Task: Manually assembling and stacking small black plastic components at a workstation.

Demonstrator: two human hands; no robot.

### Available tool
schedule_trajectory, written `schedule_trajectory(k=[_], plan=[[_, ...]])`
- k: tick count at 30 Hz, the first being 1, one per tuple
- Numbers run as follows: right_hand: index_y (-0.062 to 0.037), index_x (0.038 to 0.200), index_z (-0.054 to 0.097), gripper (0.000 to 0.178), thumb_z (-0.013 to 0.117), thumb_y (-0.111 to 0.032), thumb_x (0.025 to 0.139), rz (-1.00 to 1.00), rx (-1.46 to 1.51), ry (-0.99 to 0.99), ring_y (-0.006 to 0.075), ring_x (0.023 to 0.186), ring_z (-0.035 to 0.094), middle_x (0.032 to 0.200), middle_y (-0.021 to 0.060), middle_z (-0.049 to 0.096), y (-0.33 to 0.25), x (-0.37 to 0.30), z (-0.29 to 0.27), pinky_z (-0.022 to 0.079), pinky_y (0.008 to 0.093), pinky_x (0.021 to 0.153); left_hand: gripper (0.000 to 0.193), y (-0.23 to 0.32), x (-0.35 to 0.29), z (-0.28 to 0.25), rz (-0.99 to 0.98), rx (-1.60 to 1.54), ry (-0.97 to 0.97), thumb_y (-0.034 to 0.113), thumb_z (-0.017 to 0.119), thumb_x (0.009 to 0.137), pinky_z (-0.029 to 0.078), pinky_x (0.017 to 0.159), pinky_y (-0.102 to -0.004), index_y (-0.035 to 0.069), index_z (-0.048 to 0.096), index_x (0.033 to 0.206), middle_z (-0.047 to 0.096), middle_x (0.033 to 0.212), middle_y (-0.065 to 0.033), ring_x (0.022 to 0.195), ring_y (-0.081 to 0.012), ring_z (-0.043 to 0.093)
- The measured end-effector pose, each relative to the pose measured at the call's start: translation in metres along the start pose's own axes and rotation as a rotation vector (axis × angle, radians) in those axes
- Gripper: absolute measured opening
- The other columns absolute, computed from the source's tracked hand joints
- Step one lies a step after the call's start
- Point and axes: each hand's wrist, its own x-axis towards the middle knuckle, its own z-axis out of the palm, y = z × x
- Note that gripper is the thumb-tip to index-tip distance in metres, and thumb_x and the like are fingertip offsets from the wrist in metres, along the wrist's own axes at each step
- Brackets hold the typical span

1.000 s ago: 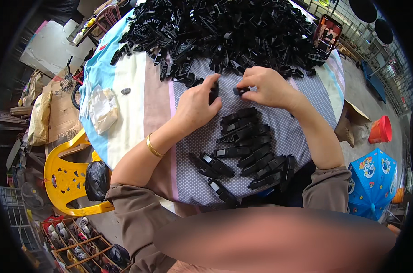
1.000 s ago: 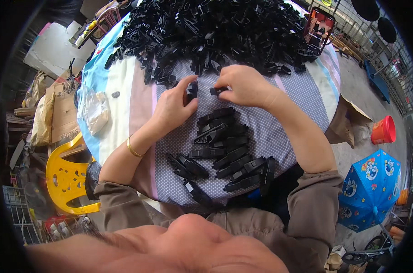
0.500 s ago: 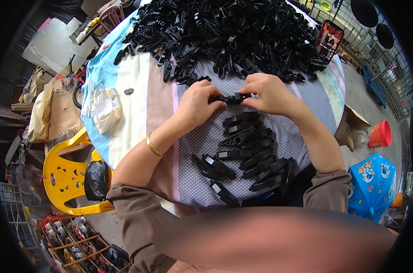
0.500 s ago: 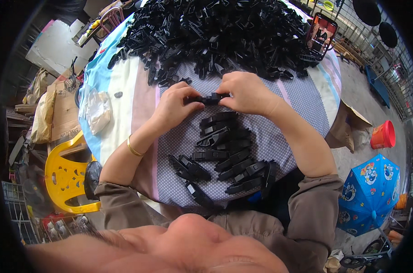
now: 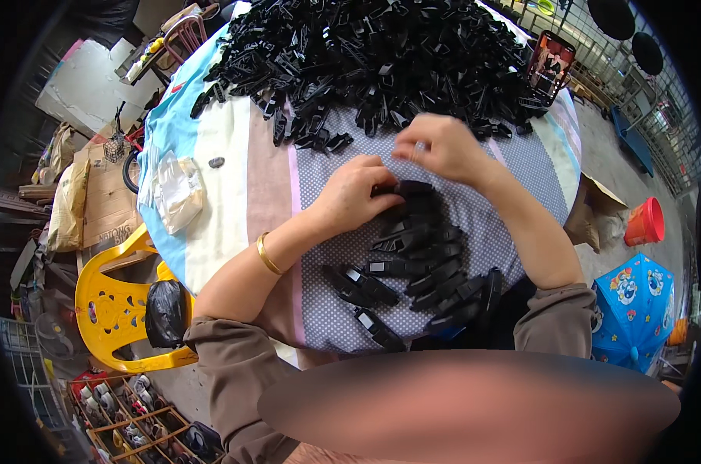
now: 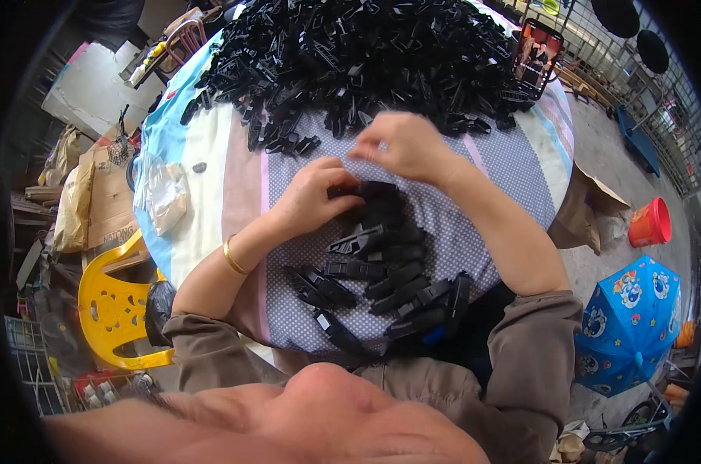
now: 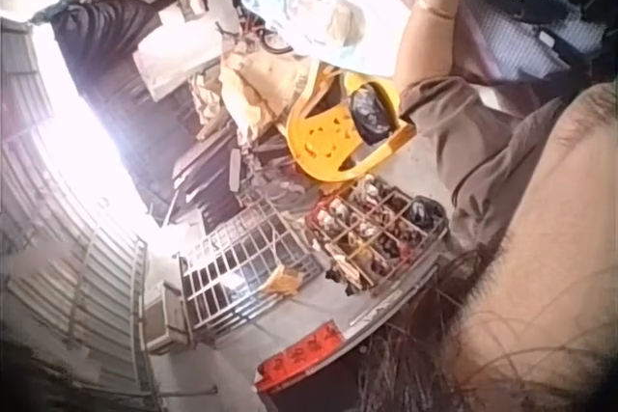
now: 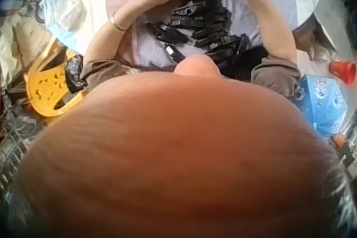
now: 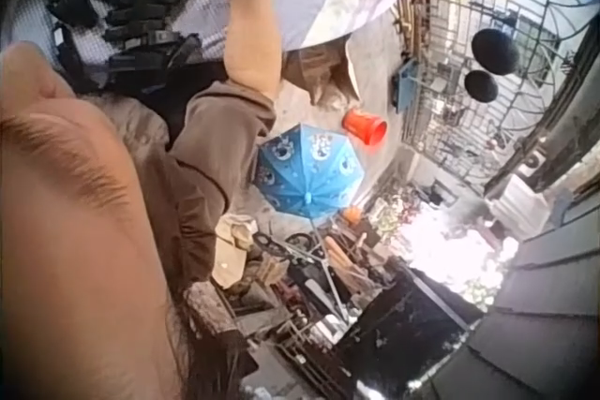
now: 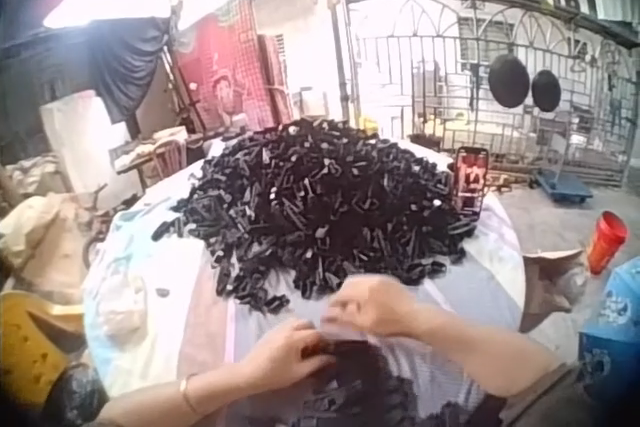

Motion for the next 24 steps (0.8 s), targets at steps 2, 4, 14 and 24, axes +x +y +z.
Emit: schedule_trajectory(k=[2,4,14,24], plan=[[-0.0061,0.096,0.069,0.032,0.074,-0.03,0.076,0.018,-0.35,0.269,0.0281,0.084,0.062,0.09,0.0091,0.064,0.011,-0.003,-0.01,0.051,0.0369,0.07,0.021,0.005,0.001,-0.001,0.031,0.0,-0.042,0.016,0.073,0.075,0.046,0.076,-0.0374,0.003,0.068,0.09,0.059,0.085,-0.0106,0.083,-0.0281,0.054],[-0.0064,0.099,0.068,0.033,0.073,-0.03,0.077,0.087,-0.414,0.233,0.0281,0.086,0.063,0.092,0.0093,0.065,0.015,-0.005,-0.009,0.051,0.0372,0.072,0.021,0.006,0.001,-0.002,0.067,-0.003,-0.118,0.014,0.071,0.077,0.045,0.079,-0.0375,0.003,0.068,0.094,0.059,0.088,-0.0105,0.086,-0.0279,0.054],[-0.0038,0.108,0.067,0.032,0.071,-0.008,0.076,0.156,-0.043,0.318,0.0221,0.078,0.067,0.092,0.0119,0.069,0.011,-0.002,-0.014,0.053,0.032,0.068,0.042,0.02,0.001,-0.006,-0.073,-0.051,0.154,0.013,0.073,0.077,0.045,0.086,-0.0384,0.004,0.06,0.116,0.058,0.1,-0.0111,0.096,-0.0292,0.054],[-0.0038,0.102,0.069,0.026,0.071,-0.019,0.081,-0.007,-0.163,0.3,0.0221,0.082,0.063,0.091,0.0087,0.067,0.016,0.002,0.001,0.051,0.0313,0.073,0.022,-0.005,0.002,-0.004,0.078,0.255,0.192,0.007,0.072,0.073,0.047,0.08,-0.0373,0.004,0.067,0.095,0.062,0.093,-0.0095,0.089,-0.0294,0.056]])
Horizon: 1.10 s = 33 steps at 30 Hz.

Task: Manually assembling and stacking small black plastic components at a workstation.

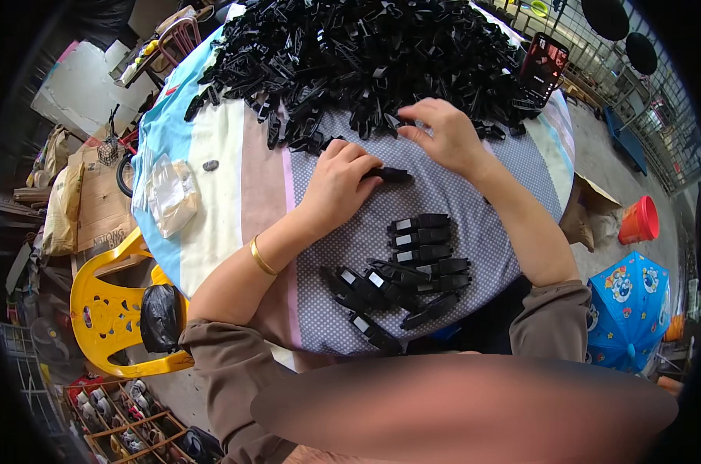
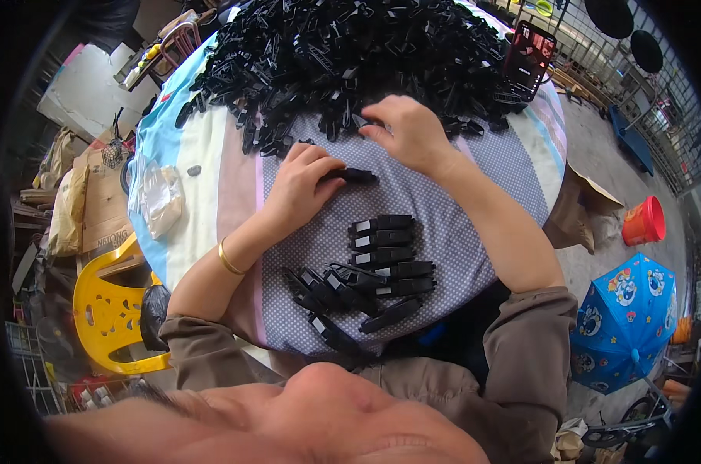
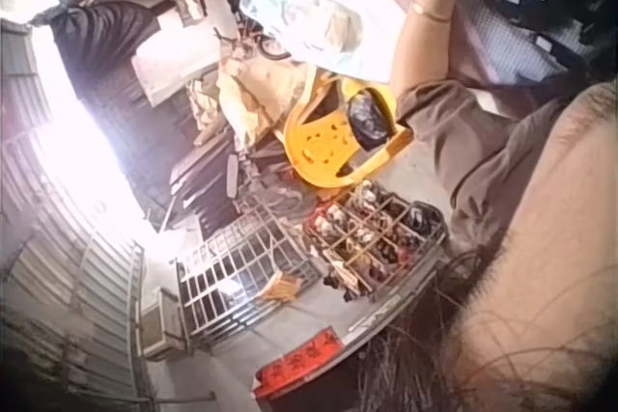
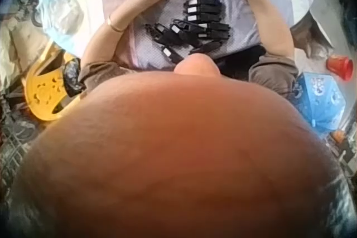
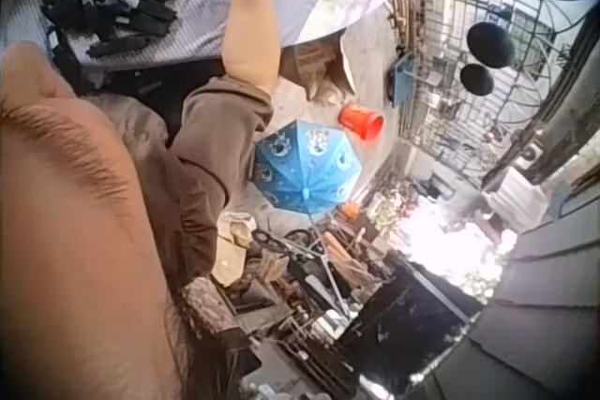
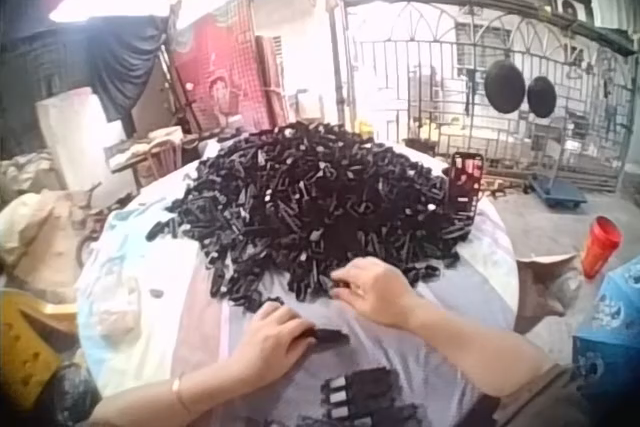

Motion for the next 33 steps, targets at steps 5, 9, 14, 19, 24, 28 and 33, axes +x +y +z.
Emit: schedule_trajectory(k=[5,9,14,19,24,28,33], plan=[[-0.0049,0.104,0.067,0.03,0.071,-0.023,0.08,-0.072,-0.144,-0.012,0.025,0.093,0.059,0.095,0.0064,0.064,0.005,0.001,0.018,0.05,0.034,0.078,0.023,0.001,-0.001,0.003,-0.084,-0.07,-0.085,0.009,0.07,0.076,0.047,0.074,-0.0381,0.005,0.066,0.098,0.059,0.088,-0.0109,0.083,-0.0296,0.057],[-0.0058,0.096,0.067,0.022,0.069,-0.015,0.077,-0.096,-0.219,0.009,0.0244,0.088,0.058,0.092,0.006,0.063,0.002,0.005,0.022,0.051,0.0358,0.076,0.022,0.024,0.0,-0.003,-0.2,-0.133,-0.158,0.012,0.066,0.079,0.048,0.07,-0.0399,0.006,0.066,0.1,0.057,0.085,-0.0129,0.077,-0.0311,0.058],[-0.0055,0.095,0.067,0.026,0.062,-0.003,0.07,-0.161,-0.307,-0.098,0.0251,0.086,0.058,0.091,0.007,0.063,-0.011,0.001,0.016,0.05,0.0364,0.076,0.026,0.012,-0.005,0.001,-0.24,-0.002,-0.118,0.016,0.059,0.083,0.049,0.067,-0.0362,0.005,0.065,0.106,0.063,0.08,-0.0149,0.074,-0.0307,0.062],[-0.0031,0.1,0.065,0.028,0.066,-0.005,0.073,-0.039,-0.131,-0.131,0.0224,0.08,0.063,0.089,0.0075,0.066,-0.019,-0.004,0.004,0.052,0.0314,0.073,0.037,-0.002,0.005,-0.017,-0.604,-0.419,-0.265,0.012,0.055,0.083,0.048,0.068,-0.0329,0.001,0.058,0.119,0.061,0.073,-0.0132,0.068,-0.0239,0.06],[-0.0029,0.118,0.06,0.036,0.065,-0.005,0.082,0.332,0.69,-0.193,0.0063,0.076,0.059,0.081,0.0006,0.064,-0.034,-0.006,0.0,0.049,0.0223,0.071,0.039,-0.004,-0.002,-0.017,-0.273,-0.068,-0.287,0.005,0.059,0.076,0.047,0.074,-0.033,0.006,0.061,0.115,0.056,0.093,-0.013,0.085,-0.0244,0.059],[-0.0005,0.117,0.06,0.035,0.066,-0.004,0.082,0.348,0.747,-0.397,0.0036,0.069,0.055,0.074,-0.001,0.06,-0.028,-0.007,0.007,0.045,0.0195,0.064,0.028,-0.005,-0.006,-0.016,-0.228,-0.077,-0.187,0.013,0.07,0.074,0.046,0.083,-0.0382,0.007,0.067,0.101,0.058,0.09,-0.0142,0.095,-0.0301,0.056],[0.0027,0.106,0.061,0.028,0.071,-0.007,0.082,0.403,0.772,-0.286,0.0069,0.069,0.058,0.074,0.0013,0.063,-0.033,-0.01,0.004,0.048,0.0224,0.066,0.023,0.002,-0.003,-0.013,-0.288,-0.055,-0.195,0.016,0.073,0.074,0.048,0.073,-0.0345,0.001,0.068,0.091,0.059,0.084,-0.0101,0.082,-0.0261,0.06]])
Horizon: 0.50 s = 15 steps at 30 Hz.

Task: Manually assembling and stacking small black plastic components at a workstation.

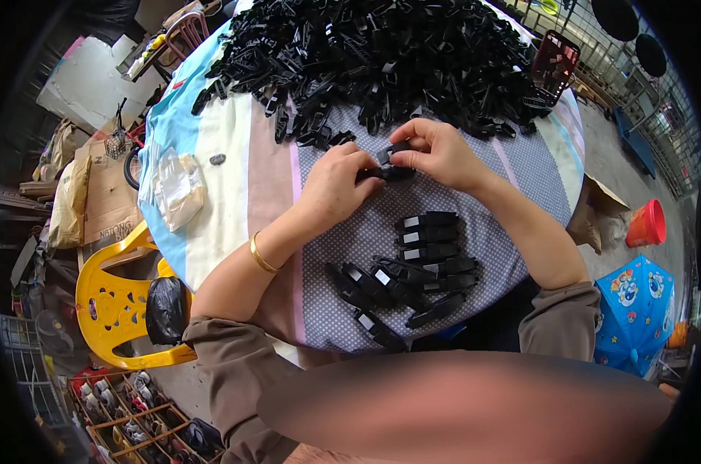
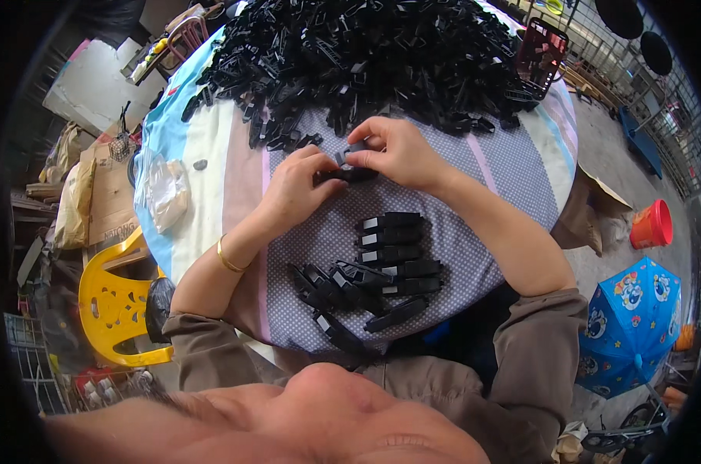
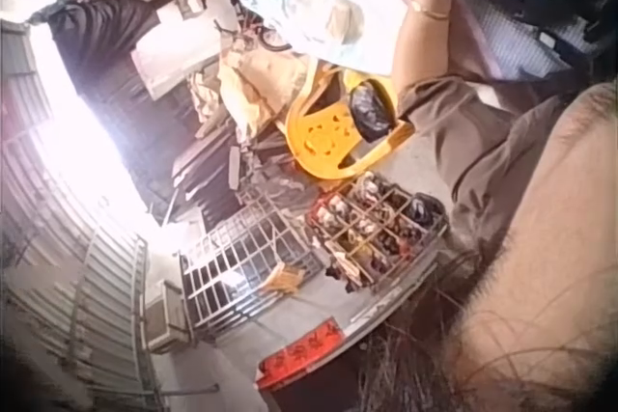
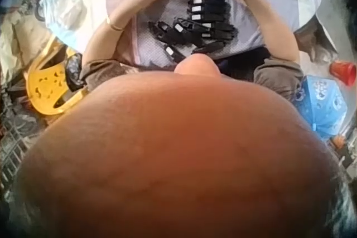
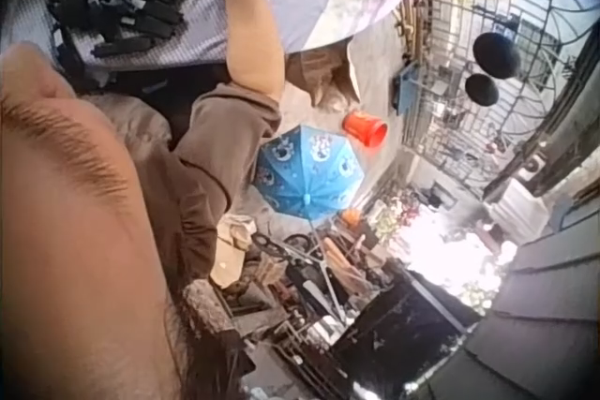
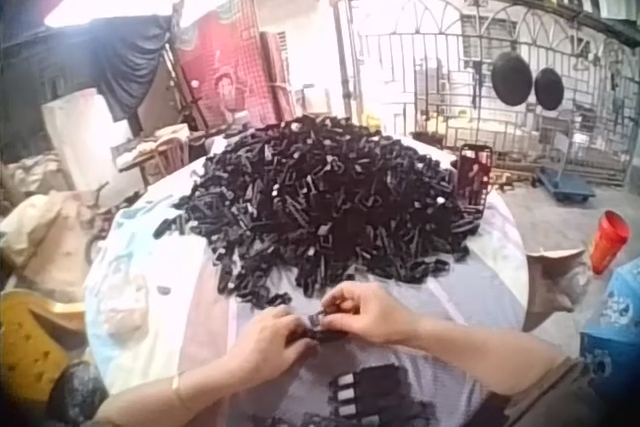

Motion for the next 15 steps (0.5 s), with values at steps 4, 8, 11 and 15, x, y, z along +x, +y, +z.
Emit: schedule_trajectory(k=[4,8,11,15], plan=[[-0.0005,0.096,0.064,0.023,0.074,-0.009,0.076,-0.317,-0.429,0.057,0.0178,0.073,0.063,0.08,0.0079,0.066,-0.004,-0.005,0.006,0.05,0.0291,0.067,0.023,0.0,-0.002,-0.002,-0.021,-0.005,0.019,0.017,0.074,0.073,0.049,0.071,-0.0339,0.001,0.068,0.09,0.059,0.085,-0.0108,0.078,-0.0256,0.061],[-0.0021,0.087,0.066,0.022,0.075,-0.014,0.071,-0.462,-0.747,0.065,0.027,0.082,0.061,0.082,0.0084,0.063,-0.006,-0.006,-0.007,0.05,0.0353,0.074,0.023,0.003,0.0,-0.001,-0.028,-0.026,0.019,0.017,0.074,0.073,0.049,0.07,-0.0332,0.001,0.069,0.09,0.06,0.085,-0.0109,0.077,-0.0249,0.061],[-0.0028,0.086,0.067,0.023,0.075,-0.015,0.069,-0.395,-0.831,-0.044,0.0281,0.084,0.06,0.083,0.0086,0.063,-0.01,-0.008,-0.013,0.049,0.0369,0.075,0.024,0.001,-0.001,-0.001,-0.034,-0.028,0.019,0.017,0.075,0.073,0.049,0.071,-0.0332,0.0,0.069,0.09,0.06,0.085,-0.011,0.077,-0.0248,0.061],[-0.0039,0.085,0.067,0.021,0.074,-0.015,0.068,-0.361,-0.947,-0.084,0.0274,0.083,0.061,0.082,0.0088,0.063,-0.019,-0.011,-0.015,0.049,0.0371,0.073,0.024,-0.002,0.0,-0.001,-0.045,-0.055,0.017,0.016,0.075,0.073,0.049,0.069,-0.0326,-0.001,0.069,0.089,0.059,0.085,-0.0108,0.076,-0.0239,0.061]])
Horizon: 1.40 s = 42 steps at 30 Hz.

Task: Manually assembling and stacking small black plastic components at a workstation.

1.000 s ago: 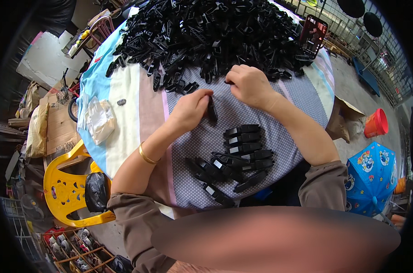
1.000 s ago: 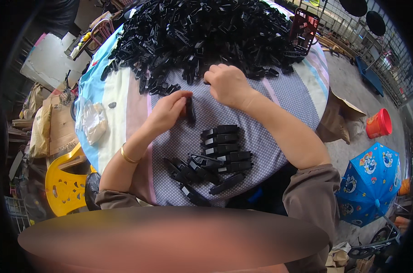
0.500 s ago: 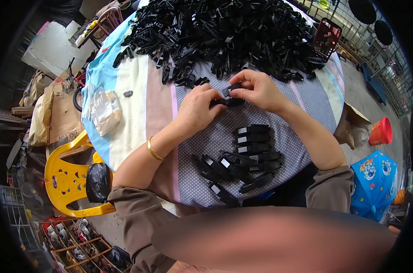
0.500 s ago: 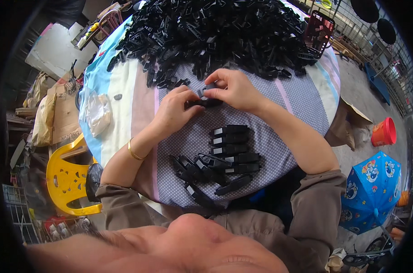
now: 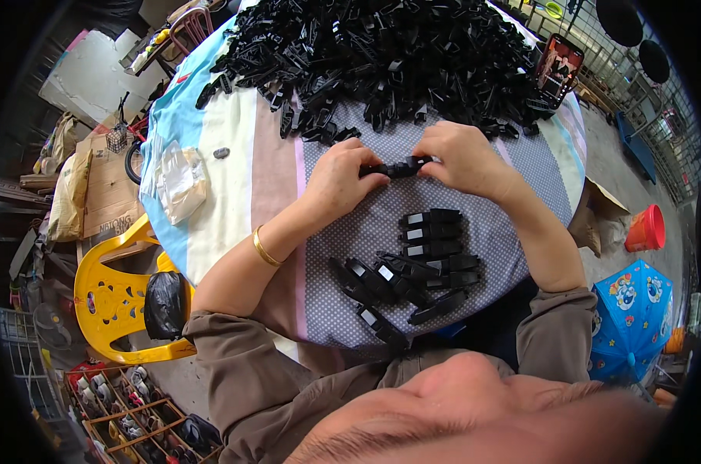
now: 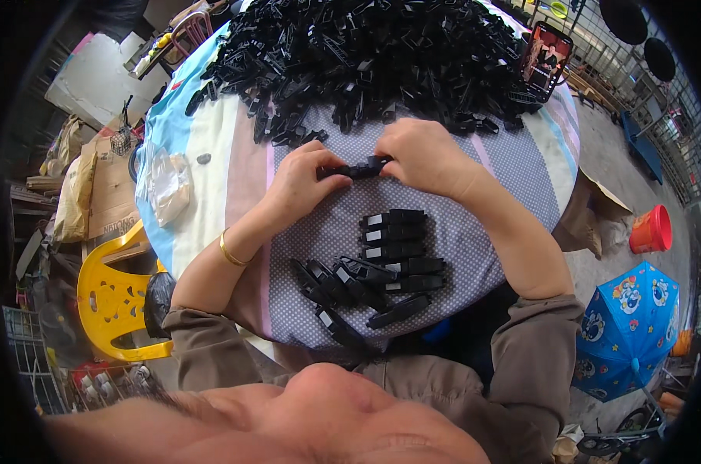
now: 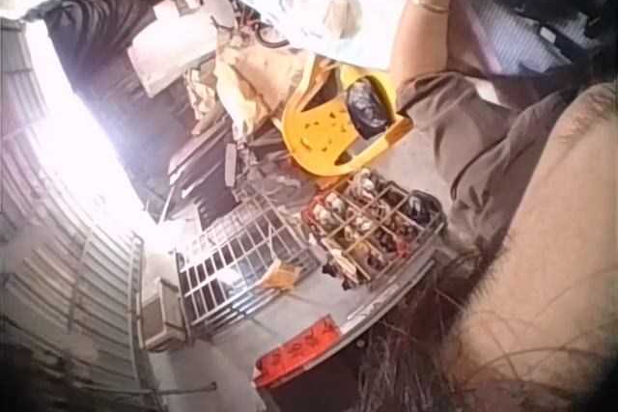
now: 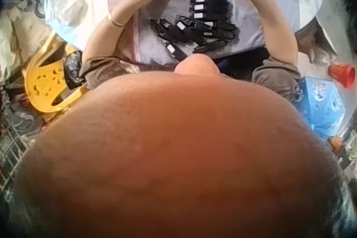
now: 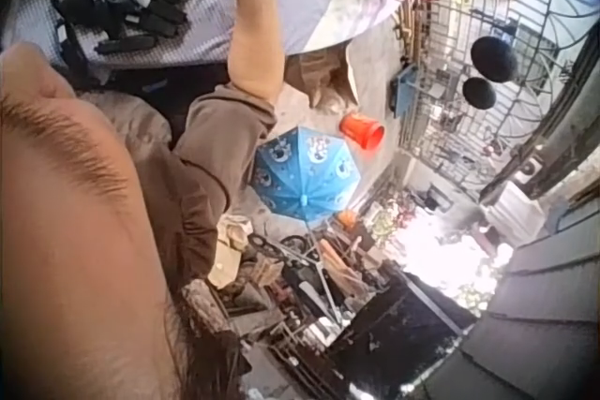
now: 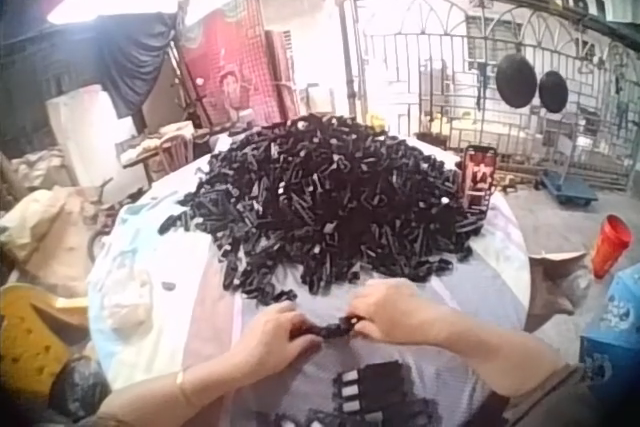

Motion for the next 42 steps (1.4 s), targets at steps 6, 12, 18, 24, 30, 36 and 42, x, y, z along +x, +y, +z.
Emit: schedule_trajectory(k=[6,12,18,24,30,36,42], plan=[[-0.0059,0.084,0.07,0.018,0.073,-0.019,0.071,-0.06,0.112,-0.043,0.0282,0.086,0.061,0.083,0.0089,0.063,-0.001,0.009,0.015,0.049,0.0388,0.076,0.023,-0.001,0.002,0.01,0.027,-0.212,-0.046,0.016,0.076,0.072,0.048,0.065,-0.0309,-0.002,0.069,0.085,0.058,0.08,-0.0094,0.071,-0.0211,0.058],[-0.0025,0.084,0.069,0.027,0.079,-0.02,0.065,-0.038,0.4,-0.171,0.0232,0.068,0.061,0.076,0.0086,0.064,0.01,0.005,0.01,0.048,0.0338,0.06,0.017,-0.001,0.01,-0.001,0.222,-0.014,-0.081,0.014,0.076,0.073,0.046,0.071,-0.0326,0.002,0.07,0.083,0.061,0.077,-0.0074,0.08,-0.0216,0.057],[-0.0052,0.1,0.069,0.036,0.076,-0.031,0.076,0.024,0.211,0.177,0.0231,0.079,0.062,0.087,0.0065,0.065,0.021,0.011,0.012,0.051,0.034,0.068,0.033,-0.063,0.047,-0.039,-0.002,0.157,0.429,0.029,0.072,0.078,0.044,0.089,-0.0382,0.005,0.07,0.101,0.064,0.101,-0.0148,0.098,-0.0306,0.057],[-0.0054,0.113,0.063,0.042,0.07,-0.031,0.08,0.147,-0.18,0.233,0.0253,0.092,0.06,0.1,0.0067,0.063,0.045,0.012,0.035,0.051,0.035,0.079,0.05,-0.11,0.081,-0.032,0.047,0.357,0.329,0.032,0.069,0.08,0.044,0.094,-0.0406,-0.001,0.059,0.116,0.058,0.12,-0.0201,0.11,-0.0358,0.055],[-0.0047,0.101,0.063,0.03,0.069,-0.025,0.08,0.189,-0.177,0.216,0.0254,0.087,0.061,0.098,0.0073,0.062,0.035,0.009,0.02,0.052,0.0357,0.075,0.039,-0.071,0.067,-0.019,-0.087,0.163,0.321,0.021,0.067,0.079,0.046,0.092,-0.0389,0.0,0.059,0.111,0.063,0.108,-0.0202,0.105,-0.0351,0.059],[-0.0051,0.096,0.061,0.026,0.072,-0.019,0.077,0.109,-0.119,0.265,0.025,0.092,0.06,0.097,0.0055,0.06,0.041,0.014,0.03,0.051,0.0351,0.077,0.025,-0.037,0.048,-0.01,0.103,0.243,0.502,0.007,0.066,0.074,0.044,0.086,-0.0405,0.002,0.059,0.097,0.064,0.092,-0.0136,0.092,-0.0328,0.057],[-0.0046,0.092,0.065,0.019,0.071,-0.016,0.078,0.174,-0.092,0.199,0.0259,0.093,0.059,0.095,0.0069,0.059,0.036,0.01,0.02,0.051,0.0355,0.079,0.032,0.0,0.008,0.003,0.477,0.31,0.186,-0.003,0.058,0.067,0.046,0.082,-0.0392,0.005,0.061,0.098,0.061,0.091,-0.0089,0.089,-0.0289,0.057]])
